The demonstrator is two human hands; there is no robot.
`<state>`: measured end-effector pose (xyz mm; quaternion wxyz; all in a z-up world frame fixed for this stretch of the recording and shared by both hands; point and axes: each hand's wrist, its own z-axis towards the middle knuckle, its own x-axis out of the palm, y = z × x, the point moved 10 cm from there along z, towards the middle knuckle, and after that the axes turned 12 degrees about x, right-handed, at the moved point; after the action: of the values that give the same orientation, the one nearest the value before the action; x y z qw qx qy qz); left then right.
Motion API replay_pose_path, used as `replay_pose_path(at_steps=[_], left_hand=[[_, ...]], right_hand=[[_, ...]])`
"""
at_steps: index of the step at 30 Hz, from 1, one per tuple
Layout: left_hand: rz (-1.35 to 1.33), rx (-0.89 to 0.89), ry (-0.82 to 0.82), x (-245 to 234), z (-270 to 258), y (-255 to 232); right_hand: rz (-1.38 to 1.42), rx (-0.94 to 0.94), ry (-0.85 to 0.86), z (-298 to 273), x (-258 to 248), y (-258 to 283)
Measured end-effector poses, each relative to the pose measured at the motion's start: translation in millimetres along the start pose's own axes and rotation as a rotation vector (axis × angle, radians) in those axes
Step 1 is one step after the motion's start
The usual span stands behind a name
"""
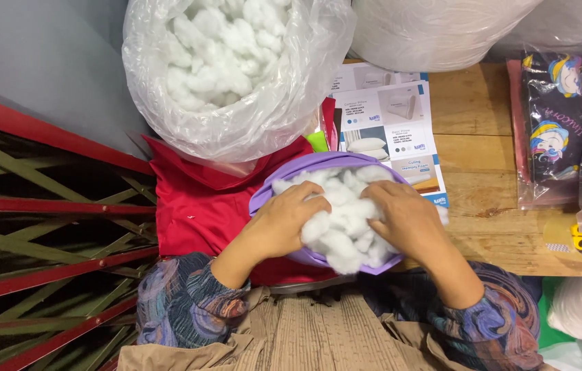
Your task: Stuffing a purple fabric casing with white fiberfill material by hand
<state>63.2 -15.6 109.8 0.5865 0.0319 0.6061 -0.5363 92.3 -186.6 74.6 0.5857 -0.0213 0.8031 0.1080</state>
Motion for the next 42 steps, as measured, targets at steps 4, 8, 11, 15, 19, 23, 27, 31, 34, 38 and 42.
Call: replay_pose_path(at_steps=[4, 8, 11, 15, 19, 23, 27, 31, 34, 38, 42], left_hand=[[-0.063, -0.03, 0.057, -11, 1, -13], [-0.088, 0.019, -0.046, -24, 2, -20], [-0.023, 0.067, -0.157, -33, 3, -25], [0.146, 0.095, -0.278, -39, 5, -37], [0.247, 0.178, -0.279, -29, 7, -47], [0.286, 0.065, 0.017, 6, 5, -25], [0.345, -0.09, 0.232, 32, 2, 3], [0.388, -0.173, 0.298, 48, -2, 23], [0.461, -0.138, 0.184, 49, -2, 35], [0.387, -0.159, 0.091, 41, -3, 42], [0.12, -0.161, -0.044, 5, 3, 16]], right_hand=[[0.16, 0.017, 0.025, -10, -35, -4], [0.455, -0.085, 0.072, -23, -69, 6], [0.56, -0.144, 0.081, -27, -85, 13], [0.599, -0.155, 0.087, -28, -80, 6], [0.446, -0.262, 0.111, -32, -47, 22], [0.145, -0.34, 0.034, -36, -18, 54], [-0.226, -0.288, -0.173, -25, 28, 62], [-0.277, -0.213, -0.213, -7, 44, 54], [-0.267, -0.187, -0.198, 12, 48, 33], [-0.068, -0.071, -0.019, 18, 20, 16], [0.377, -0.281, 0.043, -10, -37, 34]])
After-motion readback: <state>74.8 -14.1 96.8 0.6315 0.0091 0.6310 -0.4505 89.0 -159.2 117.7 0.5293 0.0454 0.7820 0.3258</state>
